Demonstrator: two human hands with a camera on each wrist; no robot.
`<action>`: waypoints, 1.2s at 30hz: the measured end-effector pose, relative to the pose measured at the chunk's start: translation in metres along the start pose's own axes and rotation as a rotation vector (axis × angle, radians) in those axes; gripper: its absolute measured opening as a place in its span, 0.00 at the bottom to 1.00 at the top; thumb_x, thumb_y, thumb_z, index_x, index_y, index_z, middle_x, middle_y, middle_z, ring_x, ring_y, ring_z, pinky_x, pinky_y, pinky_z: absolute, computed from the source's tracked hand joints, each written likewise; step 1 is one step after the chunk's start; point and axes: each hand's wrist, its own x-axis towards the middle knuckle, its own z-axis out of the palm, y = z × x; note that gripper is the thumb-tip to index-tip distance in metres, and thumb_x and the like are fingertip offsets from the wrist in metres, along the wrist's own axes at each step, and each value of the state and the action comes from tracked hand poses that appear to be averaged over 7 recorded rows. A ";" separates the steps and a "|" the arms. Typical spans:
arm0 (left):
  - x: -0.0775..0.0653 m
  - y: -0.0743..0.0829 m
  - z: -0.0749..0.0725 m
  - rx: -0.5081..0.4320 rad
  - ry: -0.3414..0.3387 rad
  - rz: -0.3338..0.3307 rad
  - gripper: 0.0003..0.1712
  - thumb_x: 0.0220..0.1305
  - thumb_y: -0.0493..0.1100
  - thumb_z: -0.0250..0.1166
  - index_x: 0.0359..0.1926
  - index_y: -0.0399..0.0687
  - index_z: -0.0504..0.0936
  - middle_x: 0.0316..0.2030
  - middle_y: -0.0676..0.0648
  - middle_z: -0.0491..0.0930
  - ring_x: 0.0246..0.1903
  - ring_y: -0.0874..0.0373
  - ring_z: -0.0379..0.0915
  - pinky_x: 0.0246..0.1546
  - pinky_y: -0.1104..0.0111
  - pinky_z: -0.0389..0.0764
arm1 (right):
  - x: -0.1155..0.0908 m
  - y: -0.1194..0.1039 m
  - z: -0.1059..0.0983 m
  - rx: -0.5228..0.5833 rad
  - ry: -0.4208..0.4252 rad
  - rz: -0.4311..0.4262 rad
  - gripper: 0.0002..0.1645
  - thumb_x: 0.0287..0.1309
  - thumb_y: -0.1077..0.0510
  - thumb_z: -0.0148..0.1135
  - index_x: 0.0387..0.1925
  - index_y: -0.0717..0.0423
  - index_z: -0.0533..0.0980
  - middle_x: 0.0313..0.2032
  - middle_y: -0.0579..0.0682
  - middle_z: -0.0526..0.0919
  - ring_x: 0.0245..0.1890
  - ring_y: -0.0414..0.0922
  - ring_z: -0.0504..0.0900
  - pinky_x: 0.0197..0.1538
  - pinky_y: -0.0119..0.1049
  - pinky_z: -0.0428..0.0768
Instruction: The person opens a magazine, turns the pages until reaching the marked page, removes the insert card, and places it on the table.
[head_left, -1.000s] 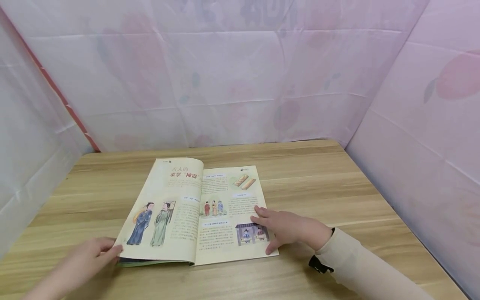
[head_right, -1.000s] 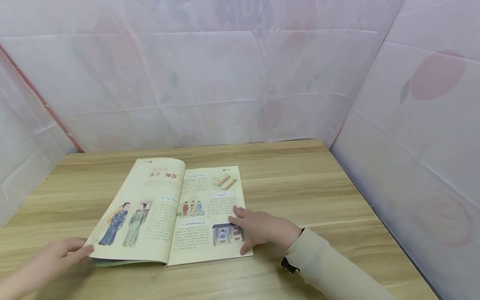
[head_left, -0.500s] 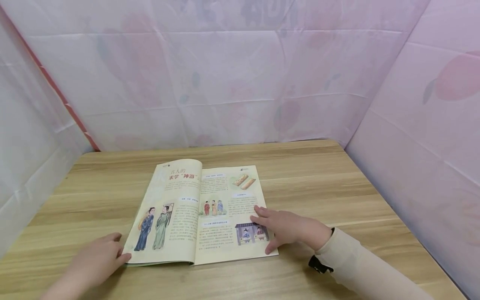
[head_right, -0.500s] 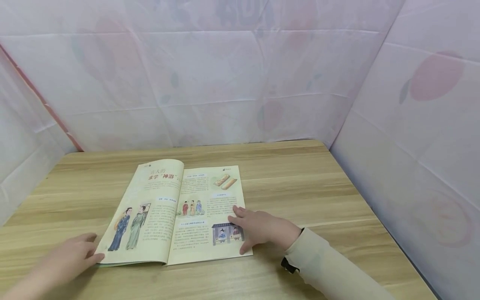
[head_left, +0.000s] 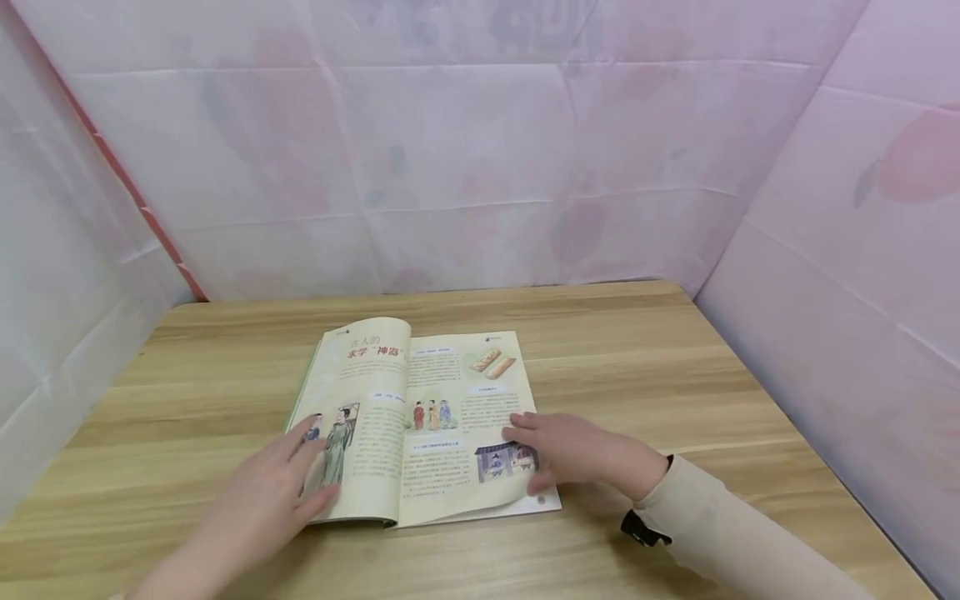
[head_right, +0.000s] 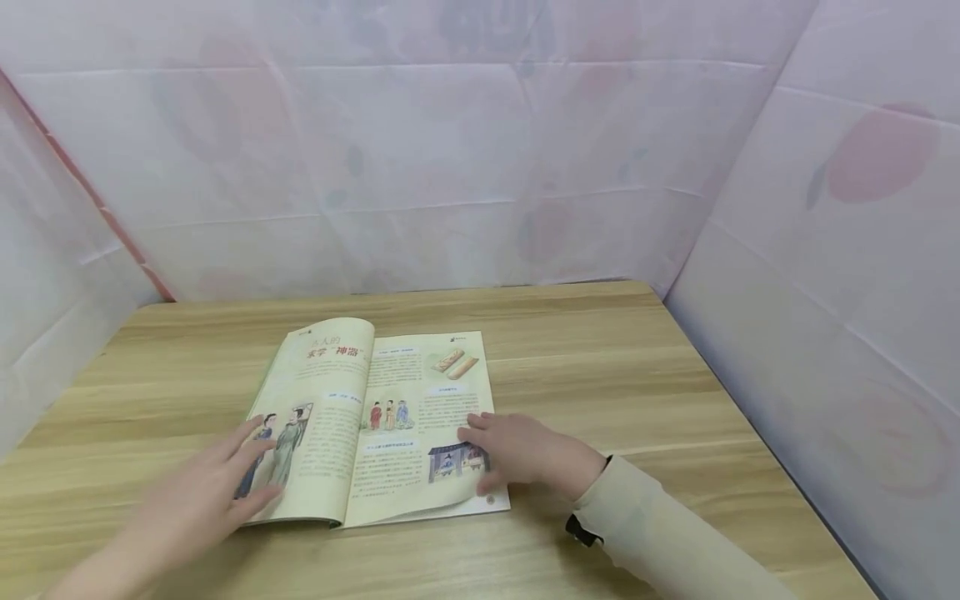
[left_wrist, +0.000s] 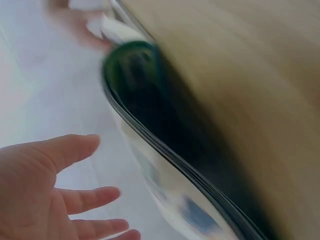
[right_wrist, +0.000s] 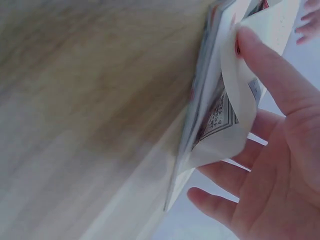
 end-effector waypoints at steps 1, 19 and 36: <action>0.005 0.007 0.000 -0.013 0.025 0.039 0.31 0.48 0.52 0.71 0.50 0.37 0.77 0.56 0.33 0.70 0.51 0.39 0.71 0.47 0.48 0.73 | 0.000 0.001 0.000 -0.014 0.025 -0.016 0.46 0.43 0.39 0.69 0.63 0.54 0.68 0.64 0.57 0.65 0.62 0.52 0.66 0.60 0.45 0.67; 0.048 0.082 0.043 0.049 -0.320 0.242 0.42 0.51 0.65 0.64 0.54 0.34 0.75 0.59 0.38 0.69 0.58 0.42 0.64 0.56 0.42 0.60 | 0.001 0.005 -0.016 -0.062 0.303 -0.133 0.35 0.45 0.41 0.70 0.50 0.58 0.77 0.56 0.56 0.75 0.53 0.51 0.76 0.53 0.43 0.74; 0.052 0.079 0.046 -0.069 -0.331 0.145 0.19 0.64 0.44 0.55 0.50 0.36 0.80 0.56 0.39 0.73 0.57 0.47 0.68 0.58 0.44 0.60 | -0.006 0.017 -0.017 0.045 0.092 0.059 0.53 0.50 0.42 0.67 0.66 0.68 0.56 0.65 0.64 0.61 0.63 0.58 0.63 0.62 0.49 0.63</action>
